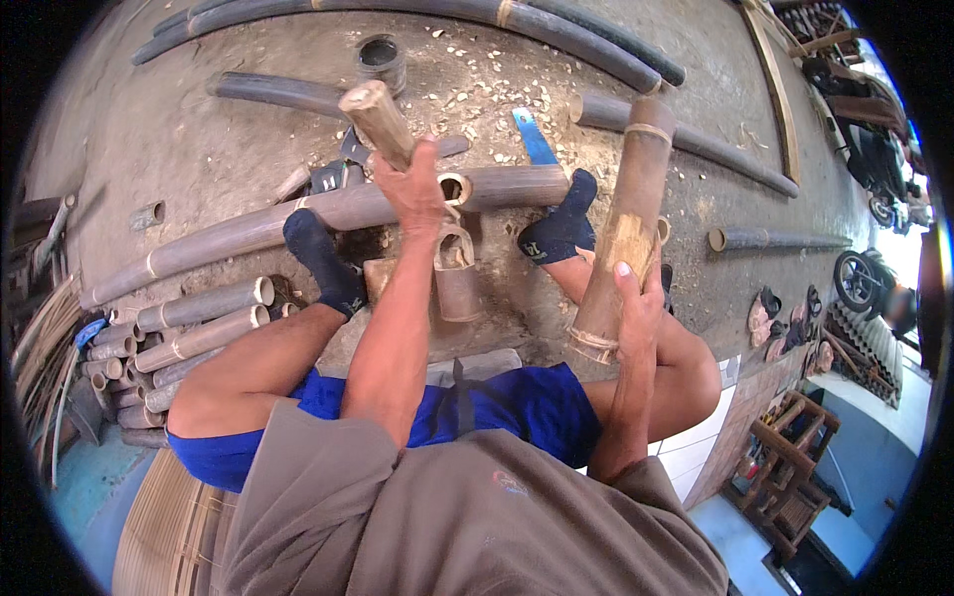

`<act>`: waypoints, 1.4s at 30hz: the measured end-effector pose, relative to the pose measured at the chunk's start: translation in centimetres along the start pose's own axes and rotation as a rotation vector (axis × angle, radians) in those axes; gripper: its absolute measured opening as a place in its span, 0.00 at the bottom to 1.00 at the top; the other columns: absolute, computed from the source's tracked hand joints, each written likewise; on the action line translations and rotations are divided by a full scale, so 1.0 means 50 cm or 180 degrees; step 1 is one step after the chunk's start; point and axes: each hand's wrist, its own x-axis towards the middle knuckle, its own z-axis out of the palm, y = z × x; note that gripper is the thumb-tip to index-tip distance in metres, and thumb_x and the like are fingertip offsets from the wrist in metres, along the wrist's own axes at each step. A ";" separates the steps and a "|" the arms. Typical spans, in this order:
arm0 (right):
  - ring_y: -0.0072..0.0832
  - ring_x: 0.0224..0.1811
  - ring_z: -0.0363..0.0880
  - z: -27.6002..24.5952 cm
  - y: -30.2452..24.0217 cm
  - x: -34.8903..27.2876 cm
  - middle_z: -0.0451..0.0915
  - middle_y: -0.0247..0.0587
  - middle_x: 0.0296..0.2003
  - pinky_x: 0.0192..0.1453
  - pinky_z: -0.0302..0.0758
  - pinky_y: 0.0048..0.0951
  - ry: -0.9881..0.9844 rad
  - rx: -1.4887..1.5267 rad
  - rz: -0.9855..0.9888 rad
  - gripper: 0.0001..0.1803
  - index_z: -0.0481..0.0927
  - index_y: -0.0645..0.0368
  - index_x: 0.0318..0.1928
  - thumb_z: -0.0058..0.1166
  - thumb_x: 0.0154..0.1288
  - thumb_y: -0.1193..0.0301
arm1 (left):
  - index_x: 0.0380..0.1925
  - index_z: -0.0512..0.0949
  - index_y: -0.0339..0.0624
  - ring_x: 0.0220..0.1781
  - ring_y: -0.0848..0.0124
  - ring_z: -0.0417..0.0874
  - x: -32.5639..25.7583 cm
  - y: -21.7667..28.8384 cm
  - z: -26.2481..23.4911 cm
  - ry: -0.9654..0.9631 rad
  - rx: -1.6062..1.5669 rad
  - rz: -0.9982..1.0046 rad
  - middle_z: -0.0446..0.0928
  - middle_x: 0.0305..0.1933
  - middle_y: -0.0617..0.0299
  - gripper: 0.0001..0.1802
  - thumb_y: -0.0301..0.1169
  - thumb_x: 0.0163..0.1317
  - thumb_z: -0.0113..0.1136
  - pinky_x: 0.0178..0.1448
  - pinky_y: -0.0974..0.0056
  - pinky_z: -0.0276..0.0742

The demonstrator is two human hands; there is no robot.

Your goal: The person sits on the floor and uses a wooden mallet to repeatedly strike a small bamboo piece held against a larger bamboo tube, shaping the end. The person occasionally inspects the piece and continues striking it.

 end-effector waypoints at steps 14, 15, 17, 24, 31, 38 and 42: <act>0.45 0.68 0.80 0.290 -0.269 0.048 0.78 0.61 0.68 0.74 0.73 0.38 -0.2006 -0.1405 -0.1691 0.52 0.54 0.57 0.84 0.67 0.64 0.63 | 0.31 0.74 0.40 0.20 0.72 0.72 -0.019 -0.061 -0.133 0.0395 -0.0913 -0.0478 0.72 0.21 0.64 0.09 0.30 0.68 0.62 0.31 0.60 0.77; 0.48 0.62 0.84 0.308 -0.285 0.053 0.81 0.62 0.63 0.68 0.77 0.41 -0.2057 -0.1641 -0.1982 0.52 0.55 0.50 0.84 0.67 0.64 0.62 | 0.30 0.74 0.40 0.20 0.73 0.72 -0.024 -0.058 -0.124 0.0444 -0.0867 -0.0403 0.71 0.21 0.64 0.09 0.29 0.68 0.61 0.30 0.60 0.78; 0.55 0.50 0.90 0.345 -0.303 0.073 0.86 0.63 0.53 0.56 0.85 0.45 -0.2166 -0.2076 -0.2569 0.51 0.57 0.38 0.84 0.68 0.64 0.58 | 0.27 0.73 0.40 0.19 0.73 0.72 -0.031 -0.064 -0.117 0.0556 -0.0819 -0.0308 0.71 0.20 0.65 0.10 0.28 0.68 0.60 0.30 0.60 0.78; 0.47 0.28 0.88 0.470 -0.346 0.122 0.82 0.52 0.24 0.29 0.83 0.49 -0.2252 -0.4009 -0.4199 0.41 0.66 0.21 0.77 0.64 0.63 0.47 | 0.37 0.77 0.41 0.27 0.70 0.76 -0.024 -0.150 -0.160 0.0306 -0.1136 -0.0831 0.79 0.35 0.63 0.02 0.25 0.66 0.56 0.34 0.58 0.77; 0.50 0.24 0.85 0.449 -0.327 0.133 0.81 0.51 0.22 0.31 0.82 0.49 -0.2956 -0.4816 -0.3410 0.47 0.62 0.24 0.81 0.65 0.63 0.49 | 0.35 0.80 0.38 0.32 0.73 0.80 -0.061 -0.084 -0.119 0.0879 -0.1291 -0.1169 0.81 0.32 0.65 0.03 0.25 0.65 0.60 0.40 0.63 0.78; 0.51 0.56 0.88 0.262 -0.370 0.074 0.83 0.64 0.59 0.59 0.84 0.44 -0.1522 -0.3317 -0.2486 0.52 0.57 0.44 0.84 0.69 0.62 0.59 | 0.44 0.82 0.40 0.36 0.69 0.83 -0.217 0.005 0.048 -0.1010 -0.0264 -0.0113 0.83 0.38 0.63 0.16 0.34 0.59 0.74 0.46 0.60 0.82; 0.38 0.66 0.81 0.130 -0.284 0.030 0.78 0.54 0.68 0.70 0.76 0.37 -0.0502 -0.1545 -0.1599 0.49 0.54 0.65 0.83 0.66 0.68 0.69 | 0.50 0.82 0.45 0.46 0.52 0.86 -0.210 -0.021 0.081 -0.1635 0.1599 0.0954 0.80 0.49 0.57 0.26 0.37 0.51 0.78 0.51 0.48 0.83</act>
